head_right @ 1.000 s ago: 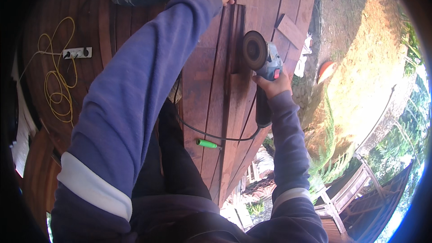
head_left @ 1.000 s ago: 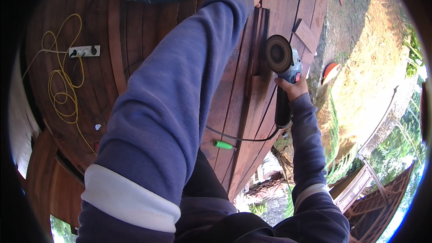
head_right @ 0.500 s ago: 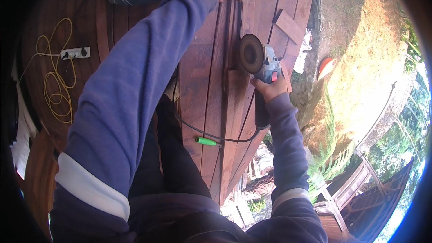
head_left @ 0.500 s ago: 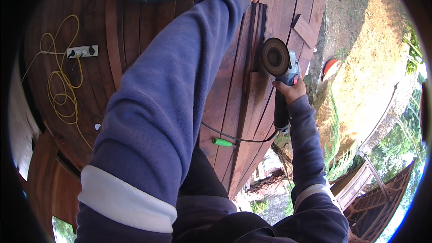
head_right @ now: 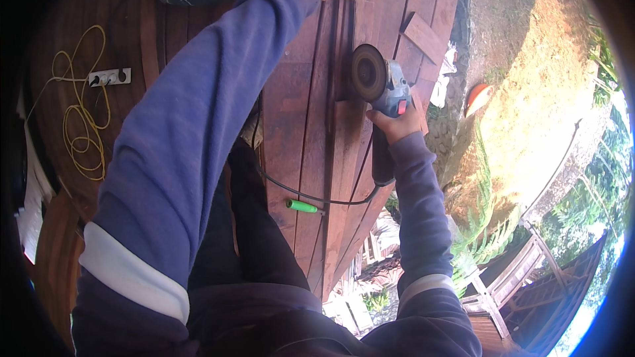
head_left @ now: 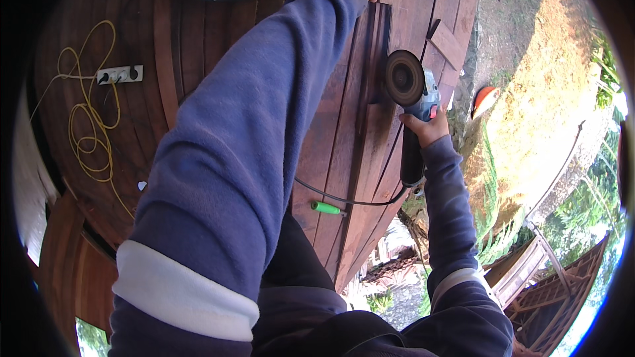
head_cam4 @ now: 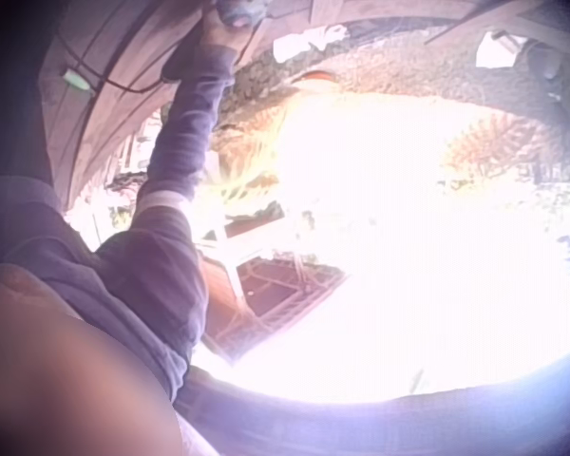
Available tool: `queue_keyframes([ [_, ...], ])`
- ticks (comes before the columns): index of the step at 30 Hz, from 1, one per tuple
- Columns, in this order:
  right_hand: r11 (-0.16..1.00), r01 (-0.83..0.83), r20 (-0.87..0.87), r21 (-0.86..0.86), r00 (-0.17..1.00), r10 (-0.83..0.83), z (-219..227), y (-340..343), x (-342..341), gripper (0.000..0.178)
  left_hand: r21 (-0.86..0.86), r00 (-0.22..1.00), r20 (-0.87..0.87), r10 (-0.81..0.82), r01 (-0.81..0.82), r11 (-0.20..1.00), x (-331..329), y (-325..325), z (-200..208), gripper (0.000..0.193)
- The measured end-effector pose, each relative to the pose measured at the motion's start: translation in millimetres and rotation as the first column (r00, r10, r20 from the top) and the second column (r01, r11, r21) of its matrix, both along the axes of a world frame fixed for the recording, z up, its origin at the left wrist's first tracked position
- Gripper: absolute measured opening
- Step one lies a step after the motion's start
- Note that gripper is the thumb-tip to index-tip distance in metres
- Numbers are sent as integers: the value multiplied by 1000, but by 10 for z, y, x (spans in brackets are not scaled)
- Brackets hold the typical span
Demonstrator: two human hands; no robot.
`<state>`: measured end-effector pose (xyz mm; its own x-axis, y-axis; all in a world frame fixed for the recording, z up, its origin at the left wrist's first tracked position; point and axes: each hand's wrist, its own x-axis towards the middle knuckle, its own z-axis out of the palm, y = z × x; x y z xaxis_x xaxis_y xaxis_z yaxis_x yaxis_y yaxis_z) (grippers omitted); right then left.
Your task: The person uses an angle grinder to cut a thin strip from a wooden plank on a deck. They then use a small axe to split the cut strip into smaller pieces.
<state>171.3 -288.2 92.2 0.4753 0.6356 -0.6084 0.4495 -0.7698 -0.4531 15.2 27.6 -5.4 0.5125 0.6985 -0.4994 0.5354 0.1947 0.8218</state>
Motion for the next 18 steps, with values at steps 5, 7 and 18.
queue_keyframes([
  [5, 998, 58, -94, 36, 994, -54, 159, -105, -132, 49, -8, 1000, 11, 3, -3, 1000, 6, -1, -7, 36],
  [7, 999, 42, -78, -8, 996, -42, 164, -134, -133, 50, -9, 1000, 8, 8, -8, 1000, 9, -4, -10, 36],
  [18, 997, 65, -140, 48, 988, -58, 93, -60, -126, 46, -21, 1000, 13, 20, -20, 1000, -11, -1, 17, 36],
])
